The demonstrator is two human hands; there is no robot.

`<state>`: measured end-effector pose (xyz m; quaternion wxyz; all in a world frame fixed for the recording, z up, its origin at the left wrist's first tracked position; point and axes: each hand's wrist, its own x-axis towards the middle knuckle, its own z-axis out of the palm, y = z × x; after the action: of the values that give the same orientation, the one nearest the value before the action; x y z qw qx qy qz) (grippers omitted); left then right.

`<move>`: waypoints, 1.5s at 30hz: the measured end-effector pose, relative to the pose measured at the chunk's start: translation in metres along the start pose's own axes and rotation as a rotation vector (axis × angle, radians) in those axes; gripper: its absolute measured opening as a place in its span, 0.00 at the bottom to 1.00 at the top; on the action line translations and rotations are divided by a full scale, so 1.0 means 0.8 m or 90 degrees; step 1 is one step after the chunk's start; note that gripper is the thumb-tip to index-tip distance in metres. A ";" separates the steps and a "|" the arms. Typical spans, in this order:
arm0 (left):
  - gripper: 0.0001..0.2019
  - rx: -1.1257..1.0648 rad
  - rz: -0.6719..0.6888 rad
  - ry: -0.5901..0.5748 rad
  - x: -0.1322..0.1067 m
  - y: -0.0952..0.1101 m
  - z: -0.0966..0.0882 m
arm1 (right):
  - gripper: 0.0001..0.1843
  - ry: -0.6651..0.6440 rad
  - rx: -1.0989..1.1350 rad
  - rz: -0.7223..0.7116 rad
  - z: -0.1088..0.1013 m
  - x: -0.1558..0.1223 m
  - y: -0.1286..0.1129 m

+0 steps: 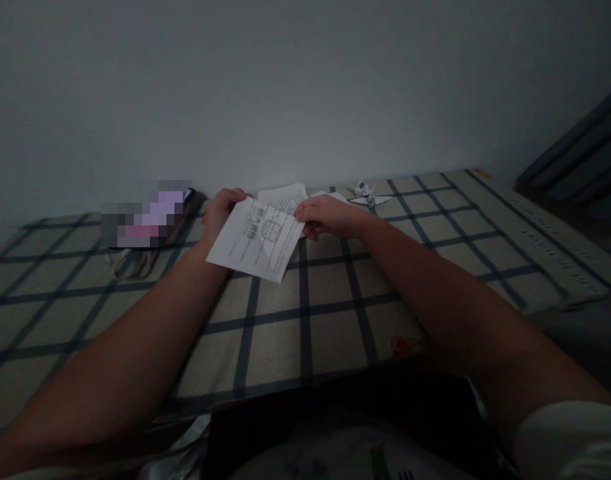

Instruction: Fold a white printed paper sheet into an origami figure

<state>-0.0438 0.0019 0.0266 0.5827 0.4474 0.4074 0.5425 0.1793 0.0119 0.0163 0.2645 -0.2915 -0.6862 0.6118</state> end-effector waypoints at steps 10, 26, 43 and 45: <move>0.10 -0.119 -0.030 -0.076 0.008 -0.008 -0.019 | 0.09 -0.046 0.049 -0.024 -0.003 -0.002 -0.002; 0.06 -0.027 -0.108 -0.071 -0.007 -0.007 0.012 | 0.07 0.043 0.165 -0.045 -0.005 0.002 0.000; 0.06 0.062 0.024 -0.009 -0.010 -0.024 0.026 | 0.05 0.084 0.053 -0.006 0.000 0.003 0.000; 0.05 0.043 0.044 -0.024 -0.005 -0.027 0.021 | 0.06 0.115 0.070 -0.032 -0.002 0.006 0.002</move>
<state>-0.0224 -0.0039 0.0103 0.5557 0.4905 0.3987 0.5401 0.1771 0.0162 0.0151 0.3556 -0.3133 -0.6323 0.6129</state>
